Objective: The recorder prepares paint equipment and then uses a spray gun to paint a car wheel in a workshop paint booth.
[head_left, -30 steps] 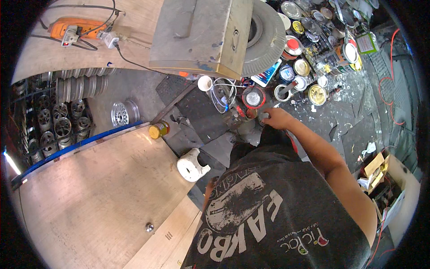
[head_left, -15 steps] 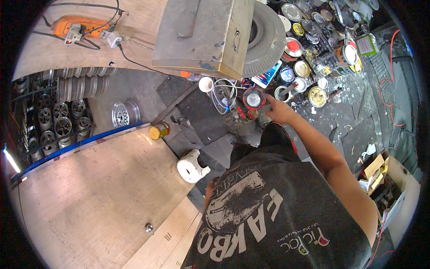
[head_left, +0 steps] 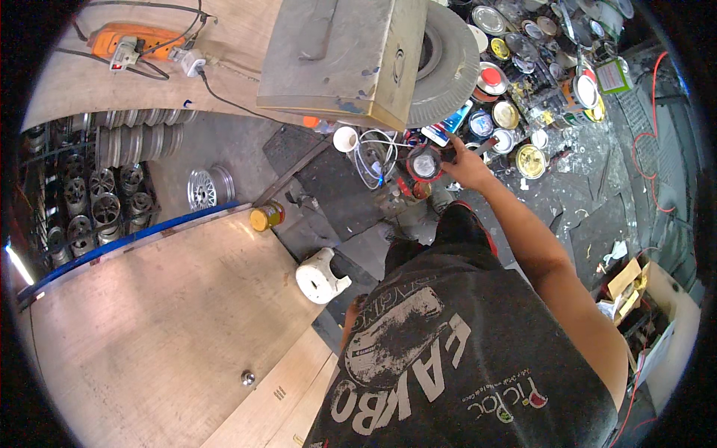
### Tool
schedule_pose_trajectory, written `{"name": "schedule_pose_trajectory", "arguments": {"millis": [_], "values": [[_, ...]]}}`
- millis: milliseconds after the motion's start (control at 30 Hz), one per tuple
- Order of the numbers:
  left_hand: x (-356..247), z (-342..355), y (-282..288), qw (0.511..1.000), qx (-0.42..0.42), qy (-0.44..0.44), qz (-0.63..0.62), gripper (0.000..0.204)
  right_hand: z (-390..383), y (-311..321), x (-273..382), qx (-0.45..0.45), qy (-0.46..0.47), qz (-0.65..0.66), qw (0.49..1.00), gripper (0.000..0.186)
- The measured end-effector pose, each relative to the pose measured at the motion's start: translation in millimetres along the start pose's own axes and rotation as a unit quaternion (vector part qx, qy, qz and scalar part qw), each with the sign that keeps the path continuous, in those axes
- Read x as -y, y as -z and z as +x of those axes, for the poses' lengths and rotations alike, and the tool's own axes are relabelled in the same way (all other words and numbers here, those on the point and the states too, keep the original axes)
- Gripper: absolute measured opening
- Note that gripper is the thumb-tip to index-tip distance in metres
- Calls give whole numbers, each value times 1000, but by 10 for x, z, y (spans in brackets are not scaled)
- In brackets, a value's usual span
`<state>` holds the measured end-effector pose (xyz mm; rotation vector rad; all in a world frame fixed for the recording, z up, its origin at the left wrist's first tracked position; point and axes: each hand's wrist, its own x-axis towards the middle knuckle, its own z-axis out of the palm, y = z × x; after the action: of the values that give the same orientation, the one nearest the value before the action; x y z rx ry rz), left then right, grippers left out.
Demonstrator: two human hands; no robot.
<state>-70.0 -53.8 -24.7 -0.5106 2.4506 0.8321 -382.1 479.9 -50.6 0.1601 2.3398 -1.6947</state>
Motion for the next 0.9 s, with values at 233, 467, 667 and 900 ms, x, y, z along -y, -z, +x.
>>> {"name": "schedule_pose_trajectory", "arguments": {"millis": [233,467,667,900], "values": [[-319,-148,46,998,26,-18,-57,42,-38,165,92,-27,-28,16,999,90],[-113,-132,47,1000,2,-25,-3,47,34,199,118,-16,-23,45,999,92],[107,65,-40,999,10,6,-46,46,18,296,94,-24,-41,20,999,91],[518,215,-32,996,34,-87,2,41,26,286,166,-10,-55,10,998,90]]}}
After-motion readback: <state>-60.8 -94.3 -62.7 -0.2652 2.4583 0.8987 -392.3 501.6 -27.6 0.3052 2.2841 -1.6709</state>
